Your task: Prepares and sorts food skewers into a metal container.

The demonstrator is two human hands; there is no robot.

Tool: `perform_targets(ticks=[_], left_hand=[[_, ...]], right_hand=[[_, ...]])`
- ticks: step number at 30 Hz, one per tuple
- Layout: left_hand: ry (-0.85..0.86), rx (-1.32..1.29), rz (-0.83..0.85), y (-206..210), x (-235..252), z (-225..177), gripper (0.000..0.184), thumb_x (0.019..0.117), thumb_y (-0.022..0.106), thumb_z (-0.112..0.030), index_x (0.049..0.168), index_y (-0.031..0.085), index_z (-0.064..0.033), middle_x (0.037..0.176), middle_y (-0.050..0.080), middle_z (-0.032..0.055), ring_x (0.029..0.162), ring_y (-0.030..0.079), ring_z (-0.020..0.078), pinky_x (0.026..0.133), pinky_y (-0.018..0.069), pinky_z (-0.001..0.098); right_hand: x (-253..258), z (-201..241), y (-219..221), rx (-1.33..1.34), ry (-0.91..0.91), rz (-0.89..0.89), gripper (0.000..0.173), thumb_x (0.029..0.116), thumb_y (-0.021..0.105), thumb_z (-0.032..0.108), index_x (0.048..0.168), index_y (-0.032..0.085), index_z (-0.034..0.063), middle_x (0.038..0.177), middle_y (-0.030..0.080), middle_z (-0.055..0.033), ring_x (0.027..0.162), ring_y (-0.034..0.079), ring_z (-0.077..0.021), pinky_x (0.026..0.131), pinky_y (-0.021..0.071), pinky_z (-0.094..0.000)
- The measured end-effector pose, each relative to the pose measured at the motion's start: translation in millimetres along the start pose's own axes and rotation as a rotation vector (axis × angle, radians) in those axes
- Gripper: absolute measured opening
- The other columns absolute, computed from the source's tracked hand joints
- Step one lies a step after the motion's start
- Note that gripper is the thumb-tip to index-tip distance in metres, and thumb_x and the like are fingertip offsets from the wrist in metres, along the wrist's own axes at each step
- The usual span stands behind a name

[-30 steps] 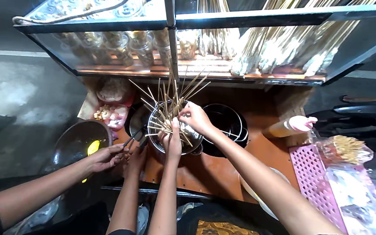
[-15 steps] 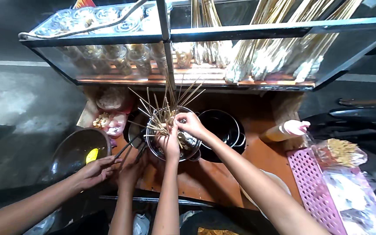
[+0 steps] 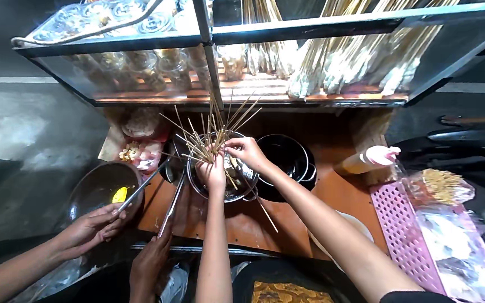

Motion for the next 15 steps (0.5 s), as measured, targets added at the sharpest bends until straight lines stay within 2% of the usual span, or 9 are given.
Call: perform_targets(ticks=[4, 8, 12, 14, 15], left_hand=[[-0.022, 0.01, -0.014, -2, 0, 1, 0.017, 0.0855, 0.08, -0.014, 0.1, 0.072, -0.0088, 0.077, 0.068, -0.004, 0.073, 0.065, 0.003, 0.072, 0.0531, 0.0249], [-0.03, -0.087, -0.038, -1, 0, 3, 0.02, 0.0809, 0.082, -0.006, 0.098, 0.072, -0.0079, 0.078, 0.07, -0.0028, 0.073, 0.067, 0.0048, 0.071, 0.0561, 0.0253], [-0.062, -0.192, -0.067, 2, -1, 4, 0.024, 0.0801, 0.079, 0.004, 0.102, 0.07, -0.0012, 0.082, 0.072, 0.0018, 0.076, 0.07, 0.0073, 0.073, 0.0599, 0.0252], [-0.058, -0.222, -0.053, 4, 1, 6, 0.025, 0.081, 0.077, 0.003, 0.104, 0.068, -0.0004, 0.085, 0.072, 0.0038, 0.078, 0.071, 0.0095, 0.075, 0.0613, 0.0271], [-0.051, -0.189, -0.043, 4, 2, 7, 0.026, 0.0803, 0.079, 0.0, 0.104, 0.069, -0.0021, 0.083, 0.071, 0.0019, 0.076, 0.07, 0.0079, 0.074, 0.06, 0.0259]], right_hand=[[-2, -1, -5, -0.054, -0.014, -0.013, 0.013, 0.0994, 0.067, 0.01, 0.106, 0.077, 0.0044, 0.097, 0.077, -0.0085, 0.086, 0.072, -0.0159, 0.083, 0.0587, -0.0376], [-2, 2, -12, -0.18, -0.042, -0.03, 0.015, 0.0994, 0.066, 0.011, 0.108, 0.077, 0.005, 0.099, 0.076, -0.0103, 0.089, 0.073, -0.0202, 0.086, 0.0593, -0.0415], [-4, 1, -10, -0.269, -0.088, -0.054, 0.015, 0.0986, 0.066, 0.009, 0.108, 0.077, 0.004, 0.099, 0.076, -0.012, 0.091, 0.073, -0.0234, 0.088, 0.0592, -0.0438], [-3, 0, -8, -0.264, -0.094, -0.056, 0.016, 0.1002, 0.065, 0.012, 0.108, 0.077, 0.0042, 0.098, 0.076, -0.0118, 0.091, 0.073, -0.0234, 0.088, 0.0593, -0.0442], [-3, 0, -7, -0.257, -0.09, -0.049, 0.019, 0.1022, 0.063, 0.017, 0.107, 0.077, 0.0052, 0.096, 0.076, -0.0107, 0.089, 0.073, -0.0228, 0.085, 0.0593, -0.045]])
Point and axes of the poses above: each hand's wrist, its own x-axis towards the middle knuckle, its own y-axis out of the palm, z = x × y, the point moved 6 cm from there along x, towards the middle knuckle
